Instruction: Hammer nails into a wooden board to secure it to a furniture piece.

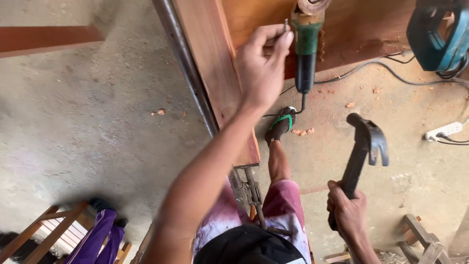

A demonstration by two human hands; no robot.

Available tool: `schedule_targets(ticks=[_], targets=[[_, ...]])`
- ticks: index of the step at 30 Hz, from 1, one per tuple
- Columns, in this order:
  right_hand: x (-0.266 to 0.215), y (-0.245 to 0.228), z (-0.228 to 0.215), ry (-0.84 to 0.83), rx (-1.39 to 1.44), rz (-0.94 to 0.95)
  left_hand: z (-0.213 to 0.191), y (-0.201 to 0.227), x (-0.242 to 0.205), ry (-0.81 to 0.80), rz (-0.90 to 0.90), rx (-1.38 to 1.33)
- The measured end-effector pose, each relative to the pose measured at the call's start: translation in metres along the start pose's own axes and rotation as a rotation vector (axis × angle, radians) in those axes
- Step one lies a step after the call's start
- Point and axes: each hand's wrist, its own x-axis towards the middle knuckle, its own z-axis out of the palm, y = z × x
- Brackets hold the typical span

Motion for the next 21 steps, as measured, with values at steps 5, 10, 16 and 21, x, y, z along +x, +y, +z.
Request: schedule_targets(ticks=[5, 10, 16, 21], targets=[[0.013, 0.040, -0.013, 0.004, 0.021, 0.050, 0.083, -0.108, 0.013, 0.390, -0.553, 0.107], [0.035, 0.107, -0.047, 0.095, 0.219, 0.119, 0.078, -0.149, 0.017, 0.471, -0.177, 0.765], [0.058, 0.150, -0.077, 0.190, 0.265, 0.195, 0.049, -0.197, 0.014, 0.541, -0.150, 0.844], [0.101, 0.210, -0.117, 0.085, 0.218, 0.167, 0.043, -0.207, 0.022, 0.369, -0.258, 0.961]])
